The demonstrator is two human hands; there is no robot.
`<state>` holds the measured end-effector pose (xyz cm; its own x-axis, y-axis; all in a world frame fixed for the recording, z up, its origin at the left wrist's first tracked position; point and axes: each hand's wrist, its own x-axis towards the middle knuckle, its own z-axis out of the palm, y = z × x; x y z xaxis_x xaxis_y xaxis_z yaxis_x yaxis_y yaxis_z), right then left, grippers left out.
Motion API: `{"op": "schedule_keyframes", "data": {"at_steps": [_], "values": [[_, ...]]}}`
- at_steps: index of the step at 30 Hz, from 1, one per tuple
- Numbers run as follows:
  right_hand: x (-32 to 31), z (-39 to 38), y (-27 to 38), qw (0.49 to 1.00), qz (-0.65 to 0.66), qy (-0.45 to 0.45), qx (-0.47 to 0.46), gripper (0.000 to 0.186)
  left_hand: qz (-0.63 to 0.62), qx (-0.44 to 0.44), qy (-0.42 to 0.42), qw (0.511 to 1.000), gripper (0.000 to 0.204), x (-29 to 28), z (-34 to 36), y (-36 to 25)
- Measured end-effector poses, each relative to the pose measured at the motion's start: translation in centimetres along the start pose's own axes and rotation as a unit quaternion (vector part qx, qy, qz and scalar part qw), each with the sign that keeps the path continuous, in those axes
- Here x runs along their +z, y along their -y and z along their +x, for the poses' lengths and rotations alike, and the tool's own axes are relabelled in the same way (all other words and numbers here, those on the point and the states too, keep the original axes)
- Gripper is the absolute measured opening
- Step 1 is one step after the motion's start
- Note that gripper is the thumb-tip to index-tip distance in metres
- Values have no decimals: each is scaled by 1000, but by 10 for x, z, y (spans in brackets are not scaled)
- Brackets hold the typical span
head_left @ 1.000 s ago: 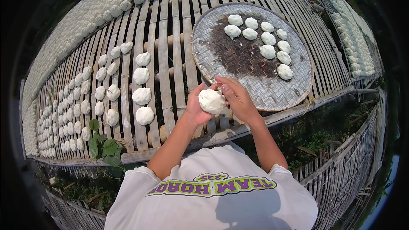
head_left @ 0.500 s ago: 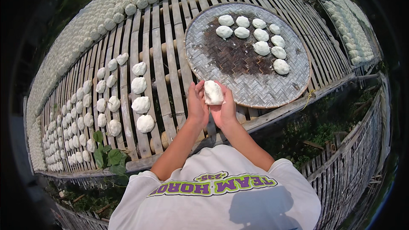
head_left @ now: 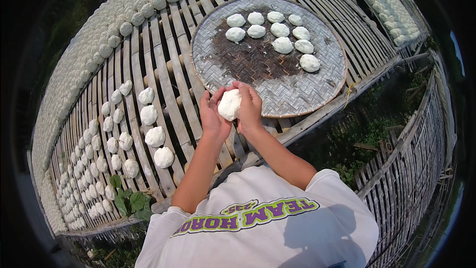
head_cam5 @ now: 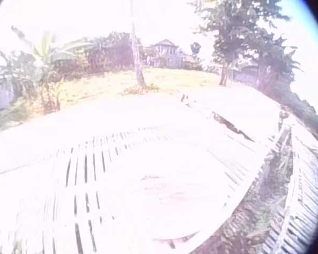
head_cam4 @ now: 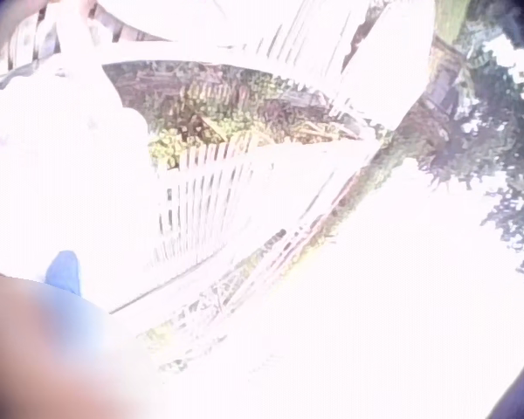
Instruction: The person repeatedly picks up small white dough balls from a woven tray, rolls them between both palms to form smooth spheres, and places them onto a bamboo slat drying rack. The process continues with multiple dough balls being shaped and arranged in rows on the rack.
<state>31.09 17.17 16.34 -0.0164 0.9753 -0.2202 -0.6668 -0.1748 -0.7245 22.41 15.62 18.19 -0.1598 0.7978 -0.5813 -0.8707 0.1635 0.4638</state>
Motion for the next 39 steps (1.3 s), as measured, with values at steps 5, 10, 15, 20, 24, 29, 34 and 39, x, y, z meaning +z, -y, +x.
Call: {"op": "schedule_keyframes", "data": {"at_steps": [5,10,15,20,24,29,34,39], "values": [[-20,-10,34,833,-406,241,-287,31,-150,-96,72,981,43,-32,5,5],[-66,80,103,827,-528,22,-190,34,-108,-76,-8,991,33,-55,7,-5],[-57,80,70,888,-378,194,-176,38,-88,-89,78,989,51,-29,-2,-12],[-24,43,2,962,-176,180,107,41,140,59,31,988,72,5,-1,-6],[-4,27,-7,969,45,23,244,41,161,112,-68,978,65,-10,-7,-9],[4,-6,2,938,-259,205,-101,40,0,34,94,995,61,-39,-14,-24],[15,16,2,864,-345,350,-109,38,3,17,67,998,62,-32,-5,-28],[37,-9,-12,985,25,124,121,54,122,173,-69,975,69,-38,-12,-34]]}}
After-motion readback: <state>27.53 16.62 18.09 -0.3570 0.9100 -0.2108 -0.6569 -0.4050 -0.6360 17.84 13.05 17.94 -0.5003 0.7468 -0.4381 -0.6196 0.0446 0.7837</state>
